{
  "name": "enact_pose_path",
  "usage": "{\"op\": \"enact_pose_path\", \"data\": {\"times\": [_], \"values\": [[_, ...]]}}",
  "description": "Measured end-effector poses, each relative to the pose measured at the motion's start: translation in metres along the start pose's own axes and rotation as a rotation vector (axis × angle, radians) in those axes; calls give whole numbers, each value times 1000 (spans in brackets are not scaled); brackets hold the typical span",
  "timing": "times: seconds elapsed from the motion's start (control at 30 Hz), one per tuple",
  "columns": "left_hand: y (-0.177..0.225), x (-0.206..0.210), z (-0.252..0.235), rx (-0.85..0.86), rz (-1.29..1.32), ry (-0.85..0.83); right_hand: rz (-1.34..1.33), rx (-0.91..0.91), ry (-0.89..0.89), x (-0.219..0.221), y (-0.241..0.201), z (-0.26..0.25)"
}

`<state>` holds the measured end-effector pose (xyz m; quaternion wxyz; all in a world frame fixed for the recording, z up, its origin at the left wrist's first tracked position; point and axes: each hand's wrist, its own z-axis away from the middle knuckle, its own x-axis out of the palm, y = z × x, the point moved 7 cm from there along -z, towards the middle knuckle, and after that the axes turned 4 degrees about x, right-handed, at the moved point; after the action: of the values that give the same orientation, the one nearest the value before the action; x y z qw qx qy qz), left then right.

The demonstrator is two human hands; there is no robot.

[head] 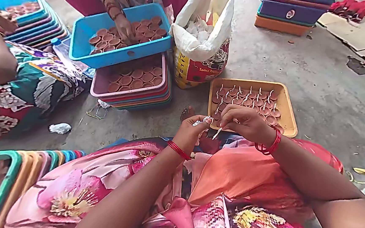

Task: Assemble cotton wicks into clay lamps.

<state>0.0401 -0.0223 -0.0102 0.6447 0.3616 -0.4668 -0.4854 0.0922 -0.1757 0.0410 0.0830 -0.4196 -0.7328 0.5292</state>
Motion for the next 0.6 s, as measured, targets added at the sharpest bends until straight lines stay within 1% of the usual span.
{"op": "enact_pose_path", "data": {"times": [0.07, 0.13, 0.3, 0.47, 0.6], "values": [[0, 0, -1, -6, 22, -5, -31, 4, 14, -1, 1, 0], [0, 1, 0, 26, -6, -20, -42, 19, 34, -1, 3, 0], [11, 9, 6, 186, -265, -75, -29, 71, 90, 0, 8, 0], [14, 12, 7, 272, -338, -85, -11, 127, 131, 0, 11, 2], [17, 12, 7, 362, -428, -88, -33, 172, 132, 1, 13, 2]]}}
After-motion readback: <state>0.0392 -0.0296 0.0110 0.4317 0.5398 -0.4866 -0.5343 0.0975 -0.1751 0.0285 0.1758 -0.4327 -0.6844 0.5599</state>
